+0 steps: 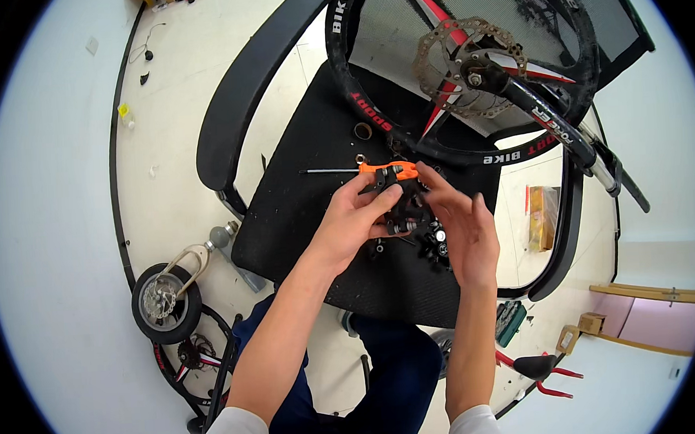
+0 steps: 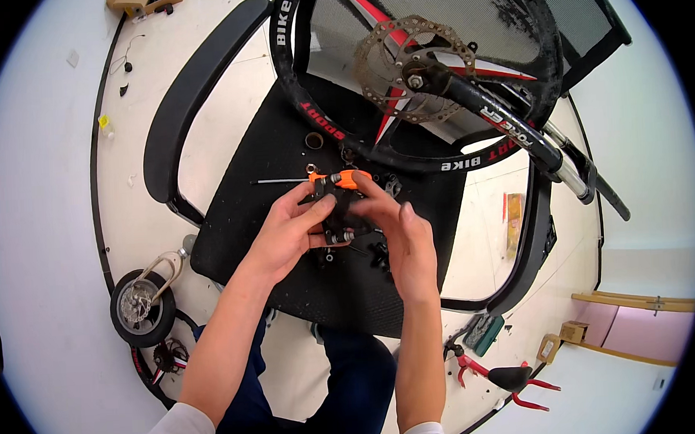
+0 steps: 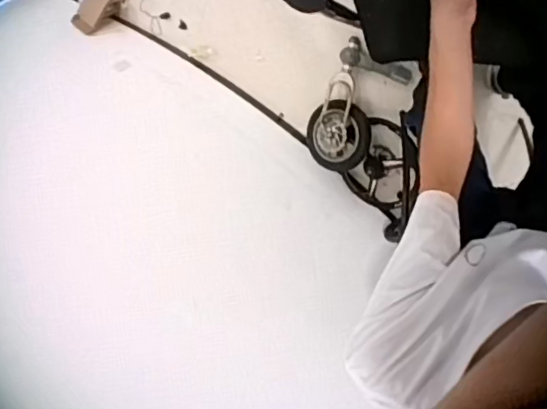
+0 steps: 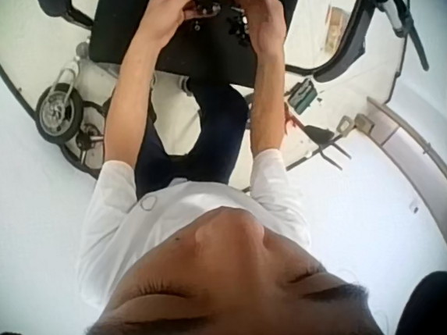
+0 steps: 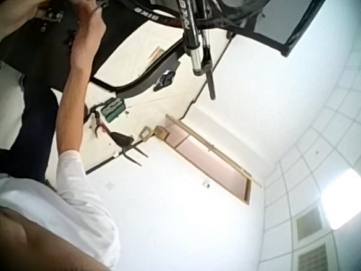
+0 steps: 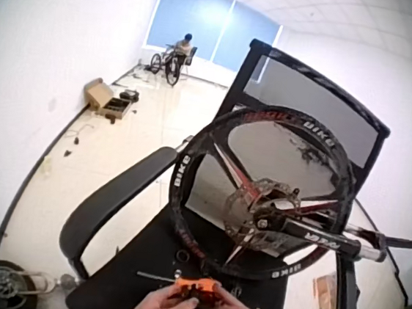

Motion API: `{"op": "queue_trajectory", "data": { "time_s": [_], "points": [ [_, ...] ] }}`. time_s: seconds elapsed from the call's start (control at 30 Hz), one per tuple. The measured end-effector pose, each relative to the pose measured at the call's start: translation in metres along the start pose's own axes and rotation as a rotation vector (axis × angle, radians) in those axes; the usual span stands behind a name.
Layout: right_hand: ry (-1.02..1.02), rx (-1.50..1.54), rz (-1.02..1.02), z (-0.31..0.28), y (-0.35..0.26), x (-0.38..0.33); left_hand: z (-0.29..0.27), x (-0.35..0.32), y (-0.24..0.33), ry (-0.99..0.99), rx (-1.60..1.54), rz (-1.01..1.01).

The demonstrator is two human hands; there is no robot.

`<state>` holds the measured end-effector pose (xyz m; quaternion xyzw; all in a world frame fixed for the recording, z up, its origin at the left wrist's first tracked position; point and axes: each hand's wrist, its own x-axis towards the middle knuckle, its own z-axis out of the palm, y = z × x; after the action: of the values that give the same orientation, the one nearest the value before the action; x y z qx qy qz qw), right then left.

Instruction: The person assembles a bicycle derailleur on a chair seat using an Allen key and screwdriver. They insert and tighten screws, attach small components, and repeatedly adjust the mechanism while handling various parts laid out on the seat.

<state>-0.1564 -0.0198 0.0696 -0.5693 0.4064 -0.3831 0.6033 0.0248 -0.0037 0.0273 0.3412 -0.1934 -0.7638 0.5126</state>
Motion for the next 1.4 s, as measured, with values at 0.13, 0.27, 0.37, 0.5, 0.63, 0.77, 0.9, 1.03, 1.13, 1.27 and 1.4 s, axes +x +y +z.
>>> {"op": "queue_trajectory", "data": {
  "time_s": [0.13,0.27,0.37,0.5,0.63,0.77,0.9,1.03,1.13,1.27,1.4],
  "points": [
    [0.079,-0.351,-0.099,0.001,0.004,-0.022,-0.003,0.001,-0.001,0.053,-0.023,0.033],
    [0.223,-0.577,0.001,-0.012,0.012,-0.019,0.000,0.001,-0.002,0.053,-0.035,0.039],
    [0.218,-0.478,0.007,-0.013,0.013,-0.007,0.002,0.001,-0.001,0.020,-0.032,0.026],
    [0.176,-0.038,0.076,0.001,0.014,-0.003,0.004,0.001,-0.001,0.002,0.007,0.029],
    [0.279,0.077,0.045,0.008,0.011,-0.007,0.007,0.000,-0.004,-0.031,0.056,0.037],
    [0.302,0.009,-0.062,0.014,0.014,-0.016,0.006,0.001,-0.002,0.016,0.068,0.007],
    [0.256,-0.063,-0.060,0.011,0.027,-0.025,0.004,0.003,-0.006,0.148,0.051,0.027],
    [0.378,-0.154,0.073,0.010,0.038,-0.024,0.005,0.003,-0.002,0.194,0.044,0.051],
    [0.416,-0.171,0.092,0.013,0.039,-0.019,0.003,0.003,-0.005,0.155,0.012,0.062],
    [0.458,-0.155,-0.037,0.024,0.036,-0.014,0.005,0.002,-0.003,0.102,0.013,0.067],
    [0.419,-0.182,-0.100,0.019,0.038,-0.012,0.005,0.001,0.002,0.035,0.073,0.068]
  ]
}}
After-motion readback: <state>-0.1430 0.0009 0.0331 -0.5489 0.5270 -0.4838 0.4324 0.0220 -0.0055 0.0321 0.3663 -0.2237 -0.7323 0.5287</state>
